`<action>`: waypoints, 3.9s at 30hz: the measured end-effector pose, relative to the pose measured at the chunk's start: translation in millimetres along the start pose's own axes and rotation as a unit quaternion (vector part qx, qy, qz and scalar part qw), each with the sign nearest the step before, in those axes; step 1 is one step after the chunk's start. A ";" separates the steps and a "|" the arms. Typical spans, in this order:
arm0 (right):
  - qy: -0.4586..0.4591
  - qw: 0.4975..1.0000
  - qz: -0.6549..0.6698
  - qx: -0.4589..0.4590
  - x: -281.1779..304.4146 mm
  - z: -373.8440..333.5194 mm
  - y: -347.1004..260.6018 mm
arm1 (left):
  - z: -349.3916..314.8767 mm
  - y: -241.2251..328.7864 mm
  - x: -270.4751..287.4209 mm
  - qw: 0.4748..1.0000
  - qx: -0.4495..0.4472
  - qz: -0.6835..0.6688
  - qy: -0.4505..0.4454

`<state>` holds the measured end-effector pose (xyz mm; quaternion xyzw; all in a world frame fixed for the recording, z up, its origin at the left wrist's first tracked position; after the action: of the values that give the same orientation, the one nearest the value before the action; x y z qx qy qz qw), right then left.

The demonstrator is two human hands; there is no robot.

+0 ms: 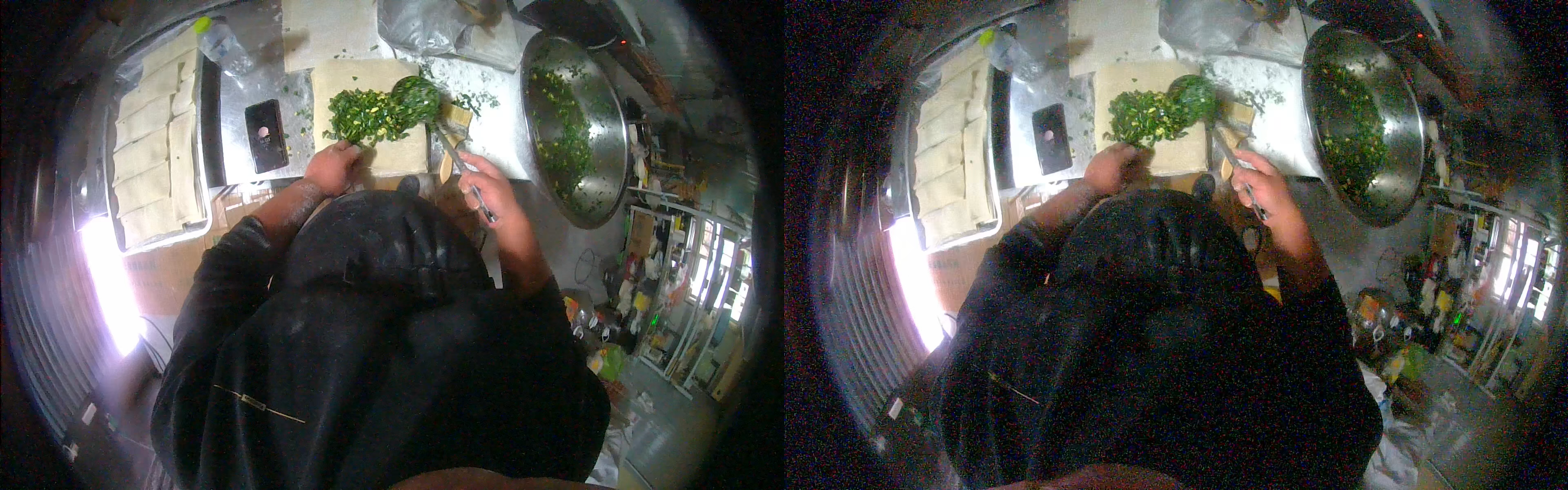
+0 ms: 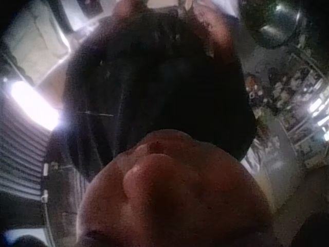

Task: The person scoops chopped green vegetables from a metal bowl onto rectangular dough sheets, folds the sheets over the filling, and places the finished wraps onto a tray. The process repeats multiple times.

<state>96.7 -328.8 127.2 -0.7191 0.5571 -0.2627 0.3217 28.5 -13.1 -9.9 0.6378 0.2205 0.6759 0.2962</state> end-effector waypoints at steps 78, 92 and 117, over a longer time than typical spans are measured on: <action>0.025 0.828 -0.491 0.271 -54.9 190.1 -50.2 | 106.6 -20.2 79.2 0.983 0.123 0.090 0.106; 0.001 0.696 -0.568 0.440 -89.7 147.5 -29.8 | 76.3 35.3 22.5 0.975 -0.121 0.178 0.053; 0.058 0.718 -0.521 0.458 -57.1 82.6 -42.2 | 60.7 35.4 10.0 0.982 -0.068 0.165 0.056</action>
<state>170.5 -252.2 103.9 -0.6439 -0.0766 -0.6534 0.3906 84.4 -36.9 26.7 0.6046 0.0817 0.7639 0.2105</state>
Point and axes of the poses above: each hand's wrist, its own z-axis towards the middle knuckle, its own x-axis out of the back of the hand, y = z × x, the point moved 3 cm from there along z, towards the middle knuckle, and after that the axes turned 9 degrees about y, right-handed, at the moved point
